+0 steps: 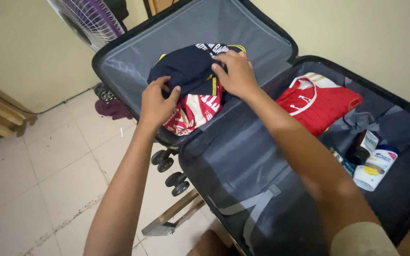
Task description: The person irons a red and white jersey on a table, then folds it neatly and places it into an open suitcase. The person then removes a dark blue and yellow garment from the suitcase and begins to fold it on the table.
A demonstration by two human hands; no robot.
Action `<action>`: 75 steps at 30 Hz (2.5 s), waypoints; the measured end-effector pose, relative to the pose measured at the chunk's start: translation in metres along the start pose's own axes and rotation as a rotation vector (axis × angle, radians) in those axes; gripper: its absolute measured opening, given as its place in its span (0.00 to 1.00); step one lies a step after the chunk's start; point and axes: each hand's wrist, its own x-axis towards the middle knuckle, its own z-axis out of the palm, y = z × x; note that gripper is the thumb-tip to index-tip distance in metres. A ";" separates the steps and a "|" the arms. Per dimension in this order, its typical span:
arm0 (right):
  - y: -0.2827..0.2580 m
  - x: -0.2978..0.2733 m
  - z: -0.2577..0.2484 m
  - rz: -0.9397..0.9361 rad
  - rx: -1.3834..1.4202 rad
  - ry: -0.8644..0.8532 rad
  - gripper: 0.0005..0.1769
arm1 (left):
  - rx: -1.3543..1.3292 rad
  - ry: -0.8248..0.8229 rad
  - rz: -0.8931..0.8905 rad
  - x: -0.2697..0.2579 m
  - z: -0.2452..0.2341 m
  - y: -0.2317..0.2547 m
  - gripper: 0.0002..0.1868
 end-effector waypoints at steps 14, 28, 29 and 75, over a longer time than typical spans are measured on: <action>-0.001 -0.004 -0.091 0.397 1.879 0.089 0.23 | -0.056 0.218 0.411 -0.012 0.026 0.093 0.65; 0.038 -0.127 -0.229 0.304 1.681 0.153 0.14 | -0.697 0.183 0.524 0.010 0.117 0.206 0.37; 0.040 -0.139 -0.236 0.329 1.646 0.149 0.14 | -0.796 0.165 0.508 0.007 0.124 0.221 0.34; 0.137 -0.605 -0.431 1.413 0.657 0.704 0.28 | 0.271 -1.105 0.445 -0.252 0.384 0.488 0.30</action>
